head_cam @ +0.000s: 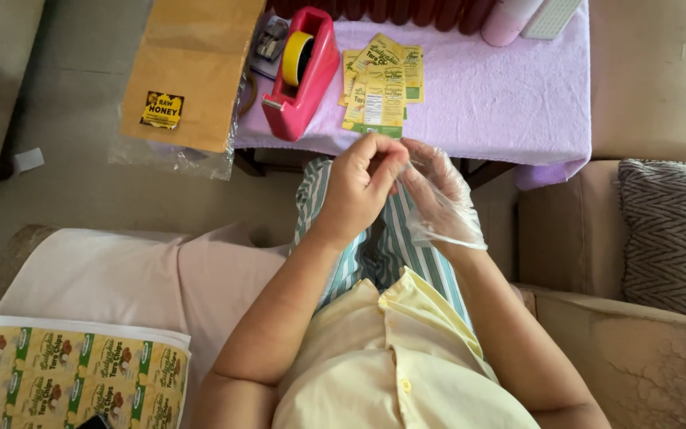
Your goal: Sorting food packets into a container and organizing shipping envelopes at a packing station.
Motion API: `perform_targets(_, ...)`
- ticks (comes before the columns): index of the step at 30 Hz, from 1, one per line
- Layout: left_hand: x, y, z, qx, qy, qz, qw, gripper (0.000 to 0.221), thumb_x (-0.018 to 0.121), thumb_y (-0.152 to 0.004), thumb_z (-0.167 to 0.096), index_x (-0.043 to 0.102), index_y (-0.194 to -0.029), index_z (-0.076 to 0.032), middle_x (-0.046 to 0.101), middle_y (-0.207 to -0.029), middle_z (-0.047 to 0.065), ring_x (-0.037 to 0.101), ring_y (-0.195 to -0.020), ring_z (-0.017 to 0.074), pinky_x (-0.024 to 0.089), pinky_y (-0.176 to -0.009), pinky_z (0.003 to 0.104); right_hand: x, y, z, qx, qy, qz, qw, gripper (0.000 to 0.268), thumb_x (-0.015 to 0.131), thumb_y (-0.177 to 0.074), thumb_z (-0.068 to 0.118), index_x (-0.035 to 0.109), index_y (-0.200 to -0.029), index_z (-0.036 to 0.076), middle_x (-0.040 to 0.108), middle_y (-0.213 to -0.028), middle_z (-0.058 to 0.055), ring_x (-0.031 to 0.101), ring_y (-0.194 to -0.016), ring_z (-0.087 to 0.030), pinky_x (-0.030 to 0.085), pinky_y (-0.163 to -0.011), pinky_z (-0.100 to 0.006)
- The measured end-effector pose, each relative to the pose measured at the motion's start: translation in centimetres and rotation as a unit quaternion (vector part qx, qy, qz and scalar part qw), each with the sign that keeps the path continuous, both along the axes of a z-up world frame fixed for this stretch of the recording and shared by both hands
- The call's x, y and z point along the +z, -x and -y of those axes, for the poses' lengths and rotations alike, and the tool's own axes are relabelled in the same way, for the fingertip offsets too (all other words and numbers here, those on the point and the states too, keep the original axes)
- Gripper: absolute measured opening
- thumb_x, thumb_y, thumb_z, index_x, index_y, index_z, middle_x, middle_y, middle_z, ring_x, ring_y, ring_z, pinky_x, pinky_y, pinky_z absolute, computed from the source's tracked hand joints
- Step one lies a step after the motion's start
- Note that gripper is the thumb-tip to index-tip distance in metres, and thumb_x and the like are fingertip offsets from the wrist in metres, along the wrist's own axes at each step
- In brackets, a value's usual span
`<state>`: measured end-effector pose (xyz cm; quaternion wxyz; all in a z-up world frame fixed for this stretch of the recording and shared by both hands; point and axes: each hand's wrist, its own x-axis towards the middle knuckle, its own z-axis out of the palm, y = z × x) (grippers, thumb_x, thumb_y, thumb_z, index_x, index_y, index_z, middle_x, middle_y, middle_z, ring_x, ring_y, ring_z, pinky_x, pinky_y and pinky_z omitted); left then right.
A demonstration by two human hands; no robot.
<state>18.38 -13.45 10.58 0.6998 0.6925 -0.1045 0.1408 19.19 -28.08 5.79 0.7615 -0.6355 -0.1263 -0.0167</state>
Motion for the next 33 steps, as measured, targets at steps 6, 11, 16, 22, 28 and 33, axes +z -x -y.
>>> perform_targets(6,0.3,-2.2,-0.7,0.156,-0.162,0.190,0.956,0.008,0.063,-0.100,-0.004,0.069,-0.104,-0.007,0.067,-0.088,0.008,0.072,-0.081,0.0275,0.060,-0.075,0.036,6.3,2.4,-1.3,0.110,0.307,0.029,0.945,0.049,0.049,-0.108,0.023,0.046,-0.148,-0.005,0.051,-0.143,-0.038,0.049,-0.131,-0.054,0.038,-0.111,-0.067)
perform_targets(11,-1.8,-1.6,-1.3,0.162,-0.140,0.135,0.967,0.010,0.061,-0.105,-0.013,0.069,-0.109,-0.008,0.067,-0.089,0.010,0.070,-0.085,0.0293,0.058,-0.079,0.038,2.5,0.4,-1.2,0.043,-0.184,-0.354,0.916,0.051,0.061,-0.095,0.039,0.053,-0.141,0.020,0.058,-0.145,-0.008,0.059,-0.128,-0.032,0.047,-0.101,-0.057)
perform_targets(16,-3.6,-0.6,-1.6,0.014,-0.011,0.039,0.999,0.029,0.071,-0.101,-0.019,0.068,-0.128,-0.009,0.068,-0.096,0.008,0.068,-0.088,0.0172,0.061,-0.080,0.032,-1.5,0.4,2.1,0.168,-0.316,-0.213,0.909,0.071,0.068,-0.090,0.052,0.052,-0.150,0.018,0.055,-0.152,-0.016,0.058,-0.135,-0.034,0.048,-0.110,-0.060)
perform_targets(22,-1.9,-0.3,-1.0,-0.052,0.095,-0.026,0.994,0.017,0.074,-0.098,-0.010,0.073,-0.114,-0.006,0.073,-0.090,0.004,0.068,-0.080,0.0049,0.060,-0.074,0.022,-0.4,0.7,1.9,0.179,-0.303,-0.193,0.916,0.066,0.065,-0.093,0.053,0.055,-0.147,0.017,0.063,-0.141,-0.011,0.062,-0.129,-0.031,0.047,-0.112,-0.060)
perform_targets(28,-1.1,-1.1,-1.4,-0.032,0.049,0.013,0.998,0.008,0.072,-0.098,-0.009,0.072,-0.104,-0.004,0.074,-0.086,0.007,0.072,-0.075,0.0100,0.060,-0.068,0.023,-1.6,0.0,2.1,0.168,-0.287,-0.159,0.929,0.070,0.070,-0.088,0.052,0.055,-0.145,0.012,0.061,-0.141,-0.017,0.064,-0.124,-0.035,0.049,-0.111,-0.062)
perform_targets(33,0.2,-0.6,-1.0,-0.032,0.030,0.025,0.999,0.010,0.066,-0.100,-0.010,0.069,-0.109,-0.006,0.075,-0.092,0.007,0.073,-0.080,0.0107,0.062,-0.072,0.024,-0.4,0.0,1.9,0.147,-0.282,-0.149,0.936,0.072,0.074,-0.085,0.052,0.057,-0.141,0.011,0.063,-0.137,-0.017,0.065,-0.121,-0.036,0.051,-0.109,-0.063)
